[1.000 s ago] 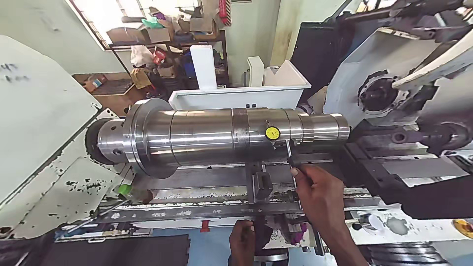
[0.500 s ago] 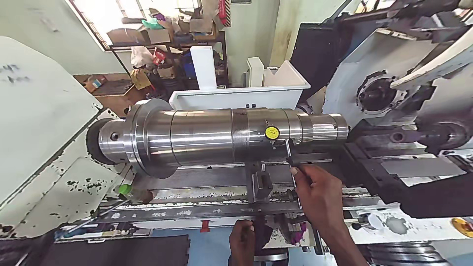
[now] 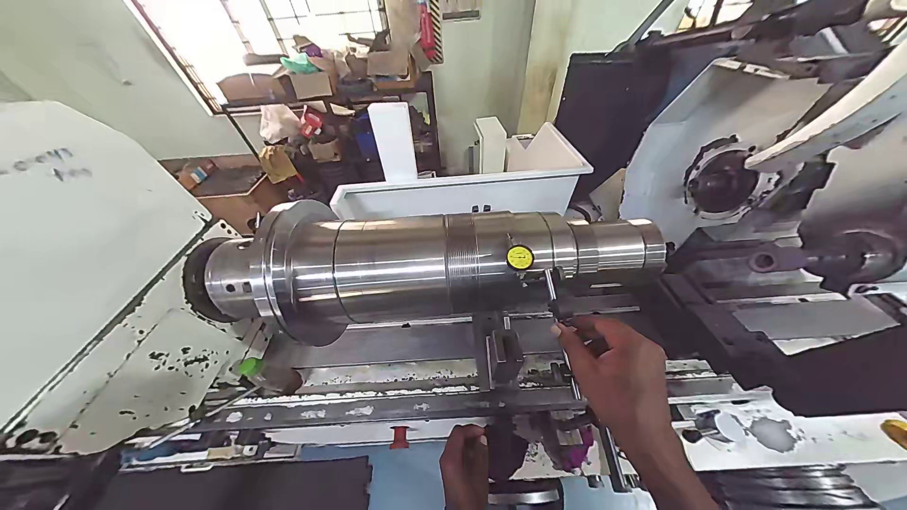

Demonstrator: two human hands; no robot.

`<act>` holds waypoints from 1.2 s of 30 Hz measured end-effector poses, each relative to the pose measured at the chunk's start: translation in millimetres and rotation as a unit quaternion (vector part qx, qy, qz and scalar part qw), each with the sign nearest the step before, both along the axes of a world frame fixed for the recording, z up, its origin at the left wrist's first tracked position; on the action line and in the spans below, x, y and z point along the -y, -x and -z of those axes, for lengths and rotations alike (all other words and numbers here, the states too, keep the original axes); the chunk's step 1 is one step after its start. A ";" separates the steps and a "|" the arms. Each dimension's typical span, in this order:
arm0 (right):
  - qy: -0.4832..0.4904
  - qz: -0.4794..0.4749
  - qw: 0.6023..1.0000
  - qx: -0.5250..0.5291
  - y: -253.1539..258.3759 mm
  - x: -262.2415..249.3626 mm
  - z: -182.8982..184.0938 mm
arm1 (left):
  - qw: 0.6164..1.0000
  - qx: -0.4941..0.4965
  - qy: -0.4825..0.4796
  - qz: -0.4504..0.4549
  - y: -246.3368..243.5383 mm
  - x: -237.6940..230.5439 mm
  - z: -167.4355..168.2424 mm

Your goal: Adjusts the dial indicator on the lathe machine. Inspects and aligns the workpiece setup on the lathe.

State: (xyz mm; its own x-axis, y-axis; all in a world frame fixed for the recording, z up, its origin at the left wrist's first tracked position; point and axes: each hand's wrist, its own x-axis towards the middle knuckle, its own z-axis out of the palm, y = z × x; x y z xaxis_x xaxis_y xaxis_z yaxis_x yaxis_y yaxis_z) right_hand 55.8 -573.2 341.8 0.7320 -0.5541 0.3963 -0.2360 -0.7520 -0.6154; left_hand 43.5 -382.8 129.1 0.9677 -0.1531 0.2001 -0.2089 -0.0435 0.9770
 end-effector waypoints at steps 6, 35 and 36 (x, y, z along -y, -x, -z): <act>0.029 0.001 0.999 0.027 -4.9 -1.4 4.6 | 1.000 0.000 0.007 -0.005 2.1 -0.8 0.2; 0.045 -0.004 0.997 0.056 -8.5 -0.6 13.2 | 1.000 0.013 0.022 -0.007 6.0 -6.6 9.5; 0.040 -0.003 0.998 0.051 -8.1 -1.0 12.2 | 1.000 0.011 0.022 -0.008 6.1 -6.5 9.3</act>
State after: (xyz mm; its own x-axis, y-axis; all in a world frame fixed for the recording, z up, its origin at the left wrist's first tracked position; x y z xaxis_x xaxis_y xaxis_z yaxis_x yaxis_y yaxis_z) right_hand 63.9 -572.2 329.6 0.6885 -0.5140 0.5117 -0.1712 -0.8007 -0.5740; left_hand 37.4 -376.3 119.8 0.9654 -0.1289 0.2266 -0.2292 -0.0050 0.9734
